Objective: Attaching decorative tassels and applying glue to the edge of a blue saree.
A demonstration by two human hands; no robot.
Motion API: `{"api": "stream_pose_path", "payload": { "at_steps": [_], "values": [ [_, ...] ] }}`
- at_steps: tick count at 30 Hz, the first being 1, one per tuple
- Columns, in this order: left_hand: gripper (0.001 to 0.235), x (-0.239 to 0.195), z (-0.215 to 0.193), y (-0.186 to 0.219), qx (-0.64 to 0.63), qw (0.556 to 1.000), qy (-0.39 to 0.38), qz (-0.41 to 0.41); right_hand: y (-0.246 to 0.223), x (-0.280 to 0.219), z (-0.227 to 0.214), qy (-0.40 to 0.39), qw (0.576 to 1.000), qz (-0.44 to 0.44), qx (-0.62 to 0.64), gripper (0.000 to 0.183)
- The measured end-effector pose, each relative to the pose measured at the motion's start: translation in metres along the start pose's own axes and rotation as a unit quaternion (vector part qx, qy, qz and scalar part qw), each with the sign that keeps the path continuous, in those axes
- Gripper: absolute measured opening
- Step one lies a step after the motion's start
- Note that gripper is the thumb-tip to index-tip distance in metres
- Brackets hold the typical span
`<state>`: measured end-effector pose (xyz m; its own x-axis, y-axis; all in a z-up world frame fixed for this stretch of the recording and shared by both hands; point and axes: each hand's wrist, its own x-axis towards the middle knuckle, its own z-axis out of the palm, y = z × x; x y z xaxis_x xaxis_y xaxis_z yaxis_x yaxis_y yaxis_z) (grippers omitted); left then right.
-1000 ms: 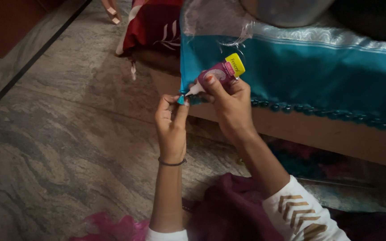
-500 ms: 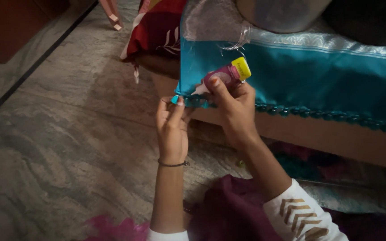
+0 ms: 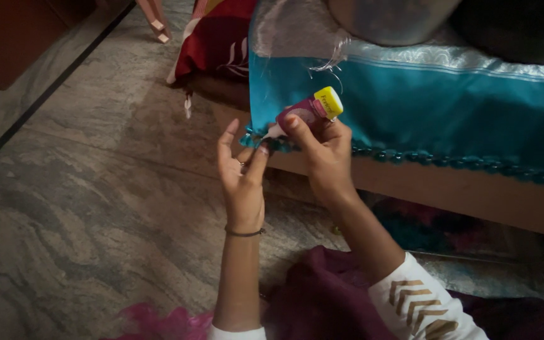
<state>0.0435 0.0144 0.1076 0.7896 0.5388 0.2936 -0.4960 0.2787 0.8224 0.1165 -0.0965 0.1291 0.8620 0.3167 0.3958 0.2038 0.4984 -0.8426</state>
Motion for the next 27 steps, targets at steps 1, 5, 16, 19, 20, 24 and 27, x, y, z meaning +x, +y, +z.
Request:
{"api": "stream_pose_path", "payload": {
  "at_steps": [1,5,16,19,20,24,27],
  "values": [
    [0.063,0.000,0.002,0.001,0.020,1.000,0.003,0.007,0.000,0.000,0.000,-0.001,1.000,-0.002,-0.006,0.024],
    [0.067,-0.002,0.005,0.006,0.073,0.997,0.010,0.029,-0.003,-0.001,0.002,-0.017,1.000,-0.010,-0.007,0.023],
    [0.073,-0.005,0.013,0.008,0.059,0.998,0.016,0.010,-0.005,-0.003,-0.003,-0.017,1.000,-0.018,0.000,0.022],
    [0.074,-0.003,0.007,0.001,0.058,0.998,0.023,0.006,-0.008,-0.003,-0.007,0.003,1.000,-0.014,0.006,0.022],
    [0.075,-0.003,0.004,-0.003,0.060,0.998,0.025,0.008,-0.009,-0.004,-0.009,0.013,1.000,-0.014,0.004,0.022],
    [0.074,-0.001,0.003,-0.003,0.065,0.998,0.025,0.008,-0.004,-0.005,-0.016,-0.011,0.999,-0.041,-0.029,0.020],
    [0.074,-0.001,0.005,-0.001,0.079,0.996,0.029,0.005,-0.002,-0.005,-0.017,-0.017,0.998,-0.047,-0.043,0.020]
  ]
}}
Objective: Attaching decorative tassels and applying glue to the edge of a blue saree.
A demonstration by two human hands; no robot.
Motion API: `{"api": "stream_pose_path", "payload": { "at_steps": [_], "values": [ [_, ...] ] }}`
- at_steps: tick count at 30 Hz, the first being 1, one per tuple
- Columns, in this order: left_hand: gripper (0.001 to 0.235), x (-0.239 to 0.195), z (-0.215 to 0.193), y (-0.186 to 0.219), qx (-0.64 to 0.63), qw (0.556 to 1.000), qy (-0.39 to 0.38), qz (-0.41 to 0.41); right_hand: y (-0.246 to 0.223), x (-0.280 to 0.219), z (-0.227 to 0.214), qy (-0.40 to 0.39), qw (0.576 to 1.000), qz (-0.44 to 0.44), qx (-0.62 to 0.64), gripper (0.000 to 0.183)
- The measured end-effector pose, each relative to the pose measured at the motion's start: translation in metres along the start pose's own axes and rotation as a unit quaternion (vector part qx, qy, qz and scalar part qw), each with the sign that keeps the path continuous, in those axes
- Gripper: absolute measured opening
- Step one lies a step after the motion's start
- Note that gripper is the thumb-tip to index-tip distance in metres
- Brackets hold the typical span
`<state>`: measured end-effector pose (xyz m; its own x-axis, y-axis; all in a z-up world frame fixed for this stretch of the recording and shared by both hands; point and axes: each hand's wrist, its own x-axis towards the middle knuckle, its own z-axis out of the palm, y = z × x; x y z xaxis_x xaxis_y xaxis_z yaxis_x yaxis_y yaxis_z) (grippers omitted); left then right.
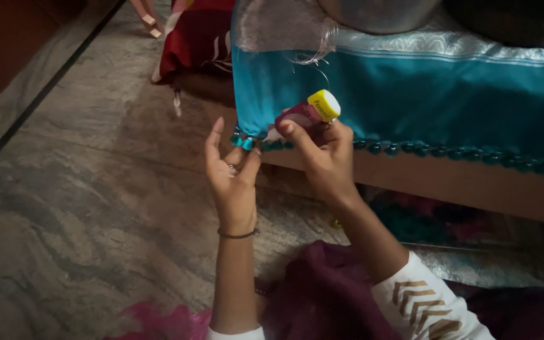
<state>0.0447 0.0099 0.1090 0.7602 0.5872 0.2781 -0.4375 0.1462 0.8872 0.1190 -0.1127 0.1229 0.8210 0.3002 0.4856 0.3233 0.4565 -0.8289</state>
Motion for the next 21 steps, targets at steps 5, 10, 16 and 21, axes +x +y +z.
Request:
{"api": "stream_pose_path", "payload": {
  "at_steps": [5,10,16,21],
  "values": [
    [0.072,-0.001,0.003,0.006,0.026,1.000,0.000,0.002,-0.001,-0.002,0.002,-0.018,1.000,-0.008,0.004,0.017],
    [0.067,-0.002,0.001,0.000,0.013,1.000,0.000,0.011,-0.009,-0.005,0.003,-0.034,0.982,-0.104,-0.155,0.016],
    [0.057,0.022,-0.015,-0.051,-0.077,0.997,-0.004,-0.016,-0.011,-0.004,-0.013,0.033,0.939,-0.215,-0.267,0.013],
    [0.033,0.033,-0.021,-0.105,-0.303,0.945,-0.081,-0.090,-0.014,0.007,-0.035,0.101,0.995,-0.010,-0.022,0.018]
  ]
}}
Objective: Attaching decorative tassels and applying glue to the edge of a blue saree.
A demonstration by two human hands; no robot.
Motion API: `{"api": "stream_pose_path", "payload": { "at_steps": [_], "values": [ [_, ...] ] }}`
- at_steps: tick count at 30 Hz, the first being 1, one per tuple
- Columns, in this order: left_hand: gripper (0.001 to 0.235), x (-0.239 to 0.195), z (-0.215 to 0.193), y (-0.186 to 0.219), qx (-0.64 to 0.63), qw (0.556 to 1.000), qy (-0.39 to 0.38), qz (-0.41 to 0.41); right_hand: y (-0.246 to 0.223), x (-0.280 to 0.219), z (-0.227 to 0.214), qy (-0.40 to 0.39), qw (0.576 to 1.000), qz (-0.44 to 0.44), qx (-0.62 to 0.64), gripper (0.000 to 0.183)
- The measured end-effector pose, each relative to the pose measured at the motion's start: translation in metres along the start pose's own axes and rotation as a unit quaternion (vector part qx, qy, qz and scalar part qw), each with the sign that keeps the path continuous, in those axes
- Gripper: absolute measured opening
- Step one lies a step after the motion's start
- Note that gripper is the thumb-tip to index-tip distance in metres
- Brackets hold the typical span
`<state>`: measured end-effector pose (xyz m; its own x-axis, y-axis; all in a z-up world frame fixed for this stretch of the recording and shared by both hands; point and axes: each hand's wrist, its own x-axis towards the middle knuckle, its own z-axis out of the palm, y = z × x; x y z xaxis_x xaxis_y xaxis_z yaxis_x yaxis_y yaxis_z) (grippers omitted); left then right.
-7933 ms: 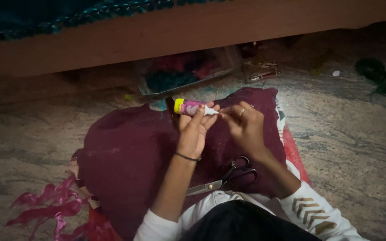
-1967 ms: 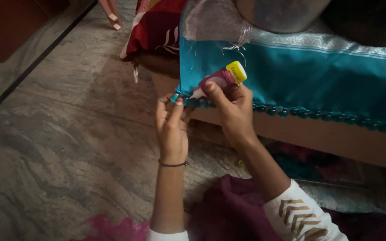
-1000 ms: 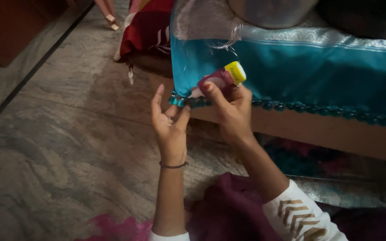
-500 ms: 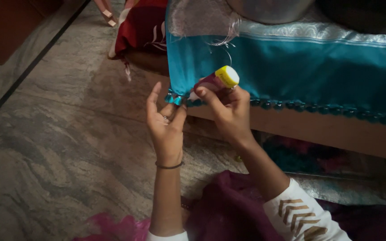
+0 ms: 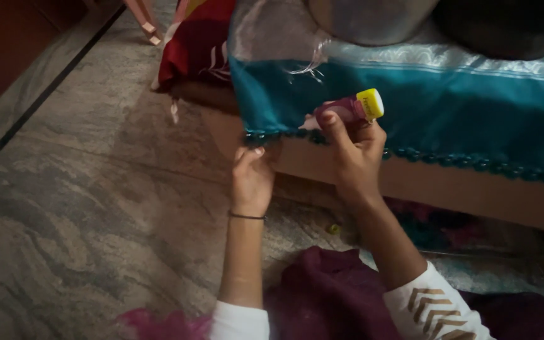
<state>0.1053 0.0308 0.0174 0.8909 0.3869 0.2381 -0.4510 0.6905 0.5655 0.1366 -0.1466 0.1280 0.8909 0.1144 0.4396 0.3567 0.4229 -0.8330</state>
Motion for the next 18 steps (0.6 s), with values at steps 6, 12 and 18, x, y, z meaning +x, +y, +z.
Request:
{"api": "stream_pose_path", "payload": {
  "at_steps": [6,12,18],
  "values": [
    [0.022,-0.018,0.048,-0.002,0.075,0.994,0.066,-0.052,0.015,0.000,-0.007,-0.034,0.998,-0.001,0.043,0.024],
    [0.017,-0.036,0.045,-0.002,0.209,0.973,0.079,0.059,0.011,-0.010,0.008,-0.051,0.997,0.028,-0.055,0.021],
    [0.025,-0.038,0.066,0.015,0.138,0.986,0.064,0.069,0.012,-0.012,0.018,-0.084,0.996,-0.001,-0.029,0.017]
  ]
}}
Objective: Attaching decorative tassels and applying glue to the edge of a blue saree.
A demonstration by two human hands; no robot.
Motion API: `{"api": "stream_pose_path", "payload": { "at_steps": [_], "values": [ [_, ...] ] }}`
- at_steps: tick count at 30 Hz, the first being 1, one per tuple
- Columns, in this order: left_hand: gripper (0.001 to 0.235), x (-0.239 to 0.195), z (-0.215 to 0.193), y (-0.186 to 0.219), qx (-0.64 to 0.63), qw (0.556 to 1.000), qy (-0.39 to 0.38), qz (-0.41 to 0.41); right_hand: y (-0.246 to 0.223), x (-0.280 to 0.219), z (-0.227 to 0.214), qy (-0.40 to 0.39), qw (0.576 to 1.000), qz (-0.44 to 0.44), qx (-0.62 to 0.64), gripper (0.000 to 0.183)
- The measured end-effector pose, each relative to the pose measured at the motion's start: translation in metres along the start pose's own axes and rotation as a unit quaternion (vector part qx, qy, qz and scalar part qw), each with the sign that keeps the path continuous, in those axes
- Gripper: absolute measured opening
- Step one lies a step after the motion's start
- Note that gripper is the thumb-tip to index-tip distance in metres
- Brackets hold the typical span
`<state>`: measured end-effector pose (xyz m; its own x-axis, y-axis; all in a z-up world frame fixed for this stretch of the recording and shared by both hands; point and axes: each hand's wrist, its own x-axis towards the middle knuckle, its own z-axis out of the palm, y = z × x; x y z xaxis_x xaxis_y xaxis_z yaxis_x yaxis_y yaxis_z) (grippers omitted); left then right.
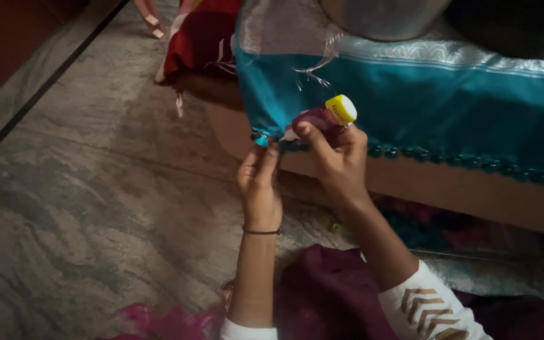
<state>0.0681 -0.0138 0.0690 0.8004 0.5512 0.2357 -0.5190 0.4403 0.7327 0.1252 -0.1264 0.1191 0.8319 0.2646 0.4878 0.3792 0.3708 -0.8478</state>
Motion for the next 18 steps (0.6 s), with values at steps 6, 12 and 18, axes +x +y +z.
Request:
{"api": "stream_pose_path", "payload": {
  "at_steps": [6,12,18],
  "values": [
    [0.025,-0.0009,-0.0022,-0.0010,-0.024,0.999,0.016,-0.017,0.0011,0.0002,0.0008,-0.003,1.000,-0.001,0.002,0.017],
    [0.026,-0.0032,-0.0054,-0.0028,0.040,0.999,0.022,0.003,0.0009,-0.0026,0.0010,0.005,1.000,-0.003,-0.012,0.018],
    [0.024,-0.0035,-0.0065,-0.0033,0.037,0.999,0.030,0.004,-0.0017,-0.0033,0.0016,0.006,0.999,-0.012,-0.031,0.018]
  ]
}}
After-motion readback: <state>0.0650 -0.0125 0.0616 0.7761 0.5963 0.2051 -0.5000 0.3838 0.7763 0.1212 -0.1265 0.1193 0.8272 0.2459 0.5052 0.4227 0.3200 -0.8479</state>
